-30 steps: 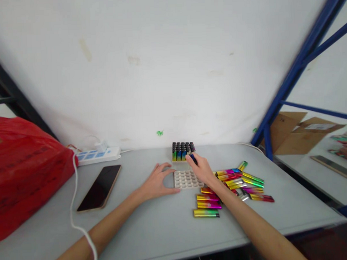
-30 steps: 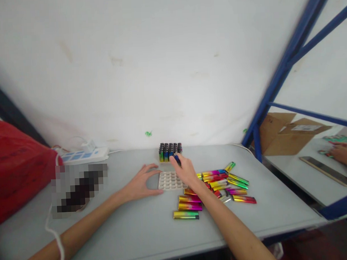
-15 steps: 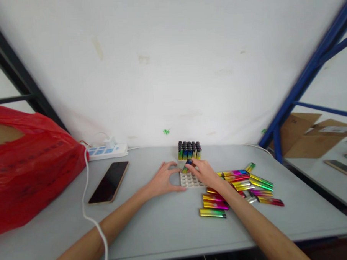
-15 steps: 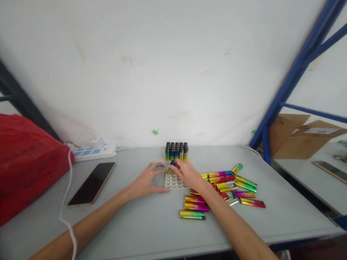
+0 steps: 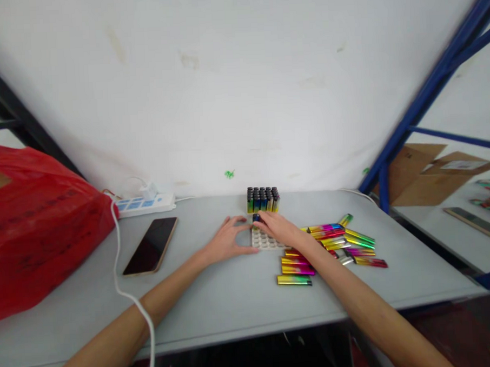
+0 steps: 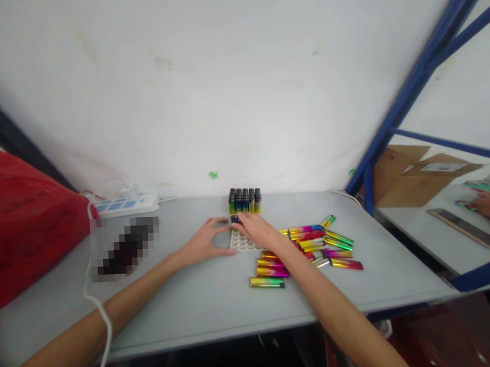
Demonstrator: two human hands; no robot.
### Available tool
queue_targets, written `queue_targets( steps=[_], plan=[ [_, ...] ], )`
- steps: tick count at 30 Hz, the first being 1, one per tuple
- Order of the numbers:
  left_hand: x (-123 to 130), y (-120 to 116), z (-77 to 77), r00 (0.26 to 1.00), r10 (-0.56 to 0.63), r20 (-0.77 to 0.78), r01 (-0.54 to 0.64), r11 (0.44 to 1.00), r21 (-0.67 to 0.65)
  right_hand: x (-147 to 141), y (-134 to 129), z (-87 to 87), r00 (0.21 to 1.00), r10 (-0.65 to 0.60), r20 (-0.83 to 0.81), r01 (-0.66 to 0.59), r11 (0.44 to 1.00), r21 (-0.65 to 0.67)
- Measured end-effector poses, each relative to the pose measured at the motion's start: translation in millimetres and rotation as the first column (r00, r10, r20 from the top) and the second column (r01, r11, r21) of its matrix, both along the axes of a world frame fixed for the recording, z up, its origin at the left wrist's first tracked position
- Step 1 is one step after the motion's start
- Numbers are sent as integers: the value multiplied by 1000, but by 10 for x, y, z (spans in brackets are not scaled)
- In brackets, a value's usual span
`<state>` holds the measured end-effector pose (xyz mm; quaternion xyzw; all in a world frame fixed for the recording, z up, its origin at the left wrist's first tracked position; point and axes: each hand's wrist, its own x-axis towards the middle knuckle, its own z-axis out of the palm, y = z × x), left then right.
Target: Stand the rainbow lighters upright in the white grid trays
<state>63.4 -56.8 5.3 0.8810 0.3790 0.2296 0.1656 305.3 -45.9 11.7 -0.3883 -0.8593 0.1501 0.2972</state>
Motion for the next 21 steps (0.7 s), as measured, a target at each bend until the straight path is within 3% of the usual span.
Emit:
queue_targets(
  steps=[3, 6, 9, 12, 14, 17, 21],
  plan=[
    [2, -3, 12, 1000, -2, -9, 2, 1000, -2, 20, -39, 48, 999, -15, 46, 13, 999, 48],
    [-1, -6, 19, 1000, 4, -11, -4, 1000, -3, 115, -187, 233, 998, -64, 2, 64, 996, 66],
    [-4, -5, 21, 1000, -12, 8, 12, 1000, 12, 278, -487, 475, 993, -105, -48, 108, 991, 75],
    [0, 0, 15, 999, -22, 25, 22, 1000, 20, 479, -906, 595, 996, -70, 50, 66, 995, 78],
    [3, 6, 7, 999, -16, 28, 15, 1000, 14, 630, -1186, 556, 987, -99, 128, 88, 993, 85],
    [6, 16, -7, 1000, -6, 31, 6, 1000, 3, 857, -1495, 362, 965, -151, 217, 127, 984, 122],
    [2, 20, -12, 999, -8, 54, 7, 1000, 5, 1039, -1617, 90, 947, -199, 253, 151, 969, 195]
  ],
)
